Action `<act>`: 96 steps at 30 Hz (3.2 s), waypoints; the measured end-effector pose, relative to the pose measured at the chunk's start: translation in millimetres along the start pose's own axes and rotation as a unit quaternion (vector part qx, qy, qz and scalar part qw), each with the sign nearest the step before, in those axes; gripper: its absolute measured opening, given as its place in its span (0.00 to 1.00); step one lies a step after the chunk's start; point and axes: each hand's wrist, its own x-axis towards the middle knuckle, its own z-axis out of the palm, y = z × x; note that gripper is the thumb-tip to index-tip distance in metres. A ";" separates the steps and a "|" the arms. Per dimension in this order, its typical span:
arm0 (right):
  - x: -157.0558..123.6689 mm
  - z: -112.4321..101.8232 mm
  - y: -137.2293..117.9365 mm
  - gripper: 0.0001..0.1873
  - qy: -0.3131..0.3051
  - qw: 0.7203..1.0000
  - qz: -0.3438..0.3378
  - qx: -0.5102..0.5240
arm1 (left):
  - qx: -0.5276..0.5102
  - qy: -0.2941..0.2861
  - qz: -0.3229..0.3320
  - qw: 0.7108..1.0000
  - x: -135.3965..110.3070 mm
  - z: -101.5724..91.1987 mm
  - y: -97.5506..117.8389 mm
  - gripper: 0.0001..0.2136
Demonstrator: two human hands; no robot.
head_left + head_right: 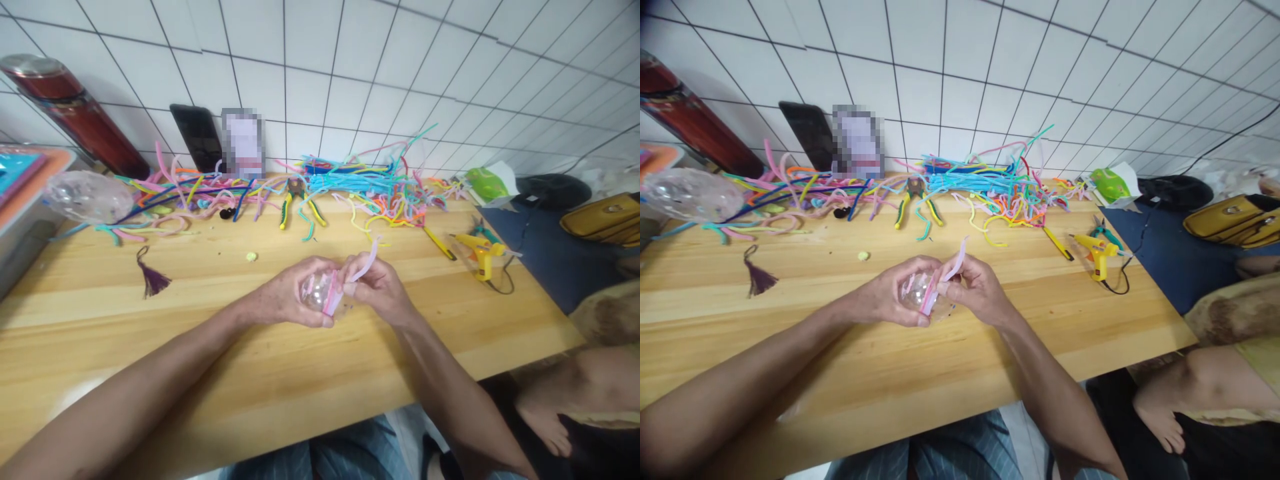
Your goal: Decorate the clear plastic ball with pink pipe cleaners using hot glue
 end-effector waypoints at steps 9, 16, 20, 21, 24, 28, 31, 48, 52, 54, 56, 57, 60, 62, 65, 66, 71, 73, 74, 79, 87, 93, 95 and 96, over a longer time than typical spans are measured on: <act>2.7 2.4 -2.6 0.17 0.038 0.998 0.043 0.016 | 0.026 0.032 0.021 0.999 1.2 0.0 4.5 0.37; 4.2 4.7 6.0 0.13 0.124 0.991 0.044 -0.001 | 0.060 0.059 0.063 0.994 1.5 -0.5 0.7 0.37; 5.5 9.9 14.2 0.10 0.143 0.988 0.042 0.029 | 0.085 0.067 0.107 0.988 2.7 1.9 -5.0 0.37; 5.8 11.9 16.3 0.10 0.146 0.987 0.052 0.051 | 0.092 0.071 0.121 0.986 3.2 2.2 -6.6 0.38; 6.4 18.0 21.1 0.12 0.144 0.980 0.089 0.106 | 0.120 0.073 0.164 0.976 4.9 2.2 -10.7 0.39; 6.7 23.0 23.2 0.17 0.142 0.975 0.115 0.128 | 0.151 0.075 0.184 0.968 5.4 2.2 -14.0 0.40; 6.7 24.8 23.6 0.15 0.151 0.971 0.124 0.136 | 0.171 0.075 0.169 0.968 4.1 2.5 -15.2 0.44; 7.3 23.4 26.5 0.14 0.141 0.975 0.096 0.139 | 0.327 0.080 0.157 0.928 -0.6 1.3 -9.1 0.57; 7.4 19.3 29.9 0.14 0.141 0.980 0.080 0.115 | 0.288 0.079 0.059 0.953 -2.7 6.2 4.4 0.58; 7.1 19.5 31.2 0.12 0.133 0.984 0.070 0.095 | 0.232 0.079 0.065 0.967 -1.4 8.8 7.7 0.55; 6.6 21.0 32.0 0.12 0.128 0.986 0.064 0.080 | 0.181 0.085 0.081 0.976 0.8 10.9 8.6 0.52; 6.3 22.0 32.2 0.13 0.127 0.987 0.063 0.076 | 0.162 0.092 0.085 0.979 1.8 11.6 8.3 0.51; 5.7 25.2 32.1 0.13 0.131 0.986 0.068 0.076 | 0.144 0.108 0.089 0.980 3.4 13.1 6.0 0.50; 5.8 26.7 31.3 0.12 0.133 0.985 0.072 0.081 | 0.154 0.113 0.092 0.977 3.3 13.6 4.2 0.46; 6.9 28.1 28.7 0.10 0.139 0.983 0.071 0.097 | 0.174 0.116 0.106 0.972 2.5 14.2 3.2 0.40; 7.3 28.5 27.4 0.09 0.143 0.982 0.071 0.101 | 0.178 0.116 0.108 0.971 2.3 14.5 3.4 0.39; 8.9 29.7 20.8 0.07 0.170 0.975 0.086 0.112 | 0.189 0.117 0.110 0.969 1.7 17.1 4.7 0.38; 9.1 29.8 20.2 0.07 0.176 0.972 0.096 0.120 | 0.197 0.120 0.117 0.966 1.6 18.1 3.7 0.38; 9.3 29.7 20.5 0.08 0.176 0.971 0.101 0.125 | 0.200 0.122 0.120 0.965 1.7 18.4 2.7 0.39; 9.7 29.4 23.4 0.07 0.173 0.970 0.110 0.131 | 0.209 0.116 0.124 0.963 3.1 17.5 -3.6 0.42; 6.7 30.7 24.5 0.07 0.161 0.974 0.107 0.119 | 0.166 0.109 0.148 0.969 1.6 15.3 -2.9 0.38; 5.9 27.1 30.1 0.08 0.150 0.983 0.064 0.089 | 0.172 0.166 0.062 0.969 0.7 15.0 -12.5 0.51; 5.5 26.4 29.2 0.08 0.142 0.987 0.047 0.065 | 0.149 0.174 0.034 0.973 1.9 15.2 -13.9 0.55; 5.4 26.2 28.3 0.08 0.139 0.988 0.040 0.052 | 0.125 0.167 0.023 0.978 2.5 15.4 -12.8 0.53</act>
